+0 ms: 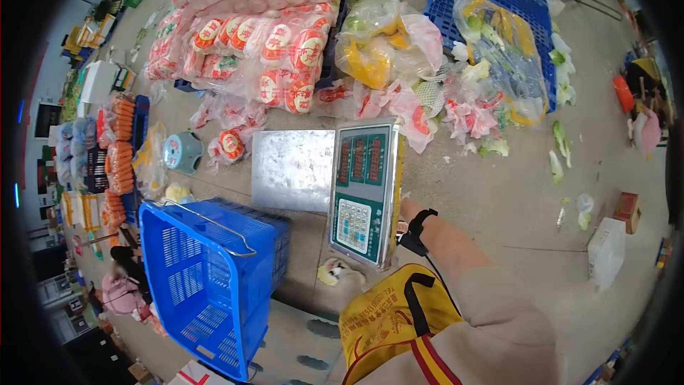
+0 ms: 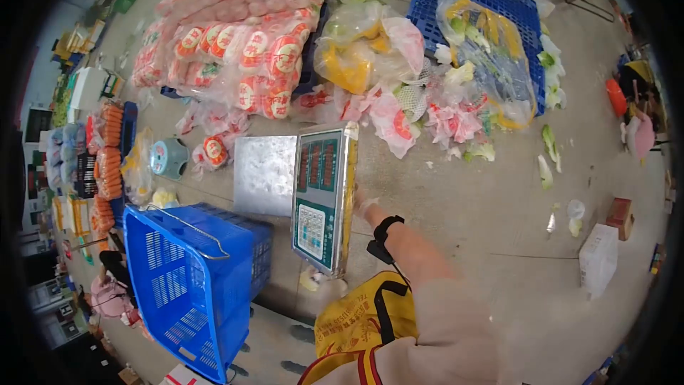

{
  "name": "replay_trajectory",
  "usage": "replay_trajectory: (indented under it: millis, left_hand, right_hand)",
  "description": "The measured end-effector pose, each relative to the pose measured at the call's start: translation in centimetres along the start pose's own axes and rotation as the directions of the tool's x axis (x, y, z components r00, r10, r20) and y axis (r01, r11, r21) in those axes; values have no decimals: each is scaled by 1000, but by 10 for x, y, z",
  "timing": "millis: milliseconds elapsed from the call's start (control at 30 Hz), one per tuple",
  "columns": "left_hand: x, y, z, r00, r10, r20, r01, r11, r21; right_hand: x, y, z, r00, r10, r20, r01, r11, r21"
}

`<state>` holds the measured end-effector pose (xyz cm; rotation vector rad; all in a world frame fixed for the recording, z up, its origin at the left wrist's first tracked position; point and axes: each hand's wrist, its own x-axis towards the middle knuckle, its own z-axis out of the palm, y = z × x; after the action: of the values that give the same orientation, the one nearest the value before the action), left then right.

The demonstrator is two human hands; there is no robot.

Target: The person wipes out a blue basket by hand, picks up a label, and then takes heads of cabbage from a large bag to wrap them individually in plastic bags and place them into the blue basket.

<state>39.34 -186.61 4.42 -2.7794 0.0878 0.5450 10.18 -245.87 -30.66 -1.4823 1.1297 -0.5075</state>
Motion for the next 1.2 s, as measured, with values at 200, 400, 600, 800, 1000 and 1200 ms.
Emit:
replay_trajectory:
  millis: [200,400,600,800,1000,1200]
  left_hand:
    - [-62,-4,-26,998,53,16,-54,987,153]
    - [-109,-30,-32,999,18,48,-30,964,262]
    - [-131,-46,-28,997,22,75,-46,942,333]
    - [-99,-10,-22,998,51,44,-61,959,277]
    - [-43,16,-10,924,369,-103,-354,925,138]
    - [-37,40,-22,922,368,-119,-361,930,74]
  right_hand:
    - [7,-59,3,980,195,50,-197,874,445]
    - [-26,-57,-25,884,430,181,-456,713,533]
    - [-83,-5,-78,832,550,81,-509,695,508]
    - [-154,50,-160,732,675,-92,-548,664,509]
    - [-191,86,-198,654,732,-191,-563,640,523]
    - [-195,97,-190,648,736,-193,-601,651,463]
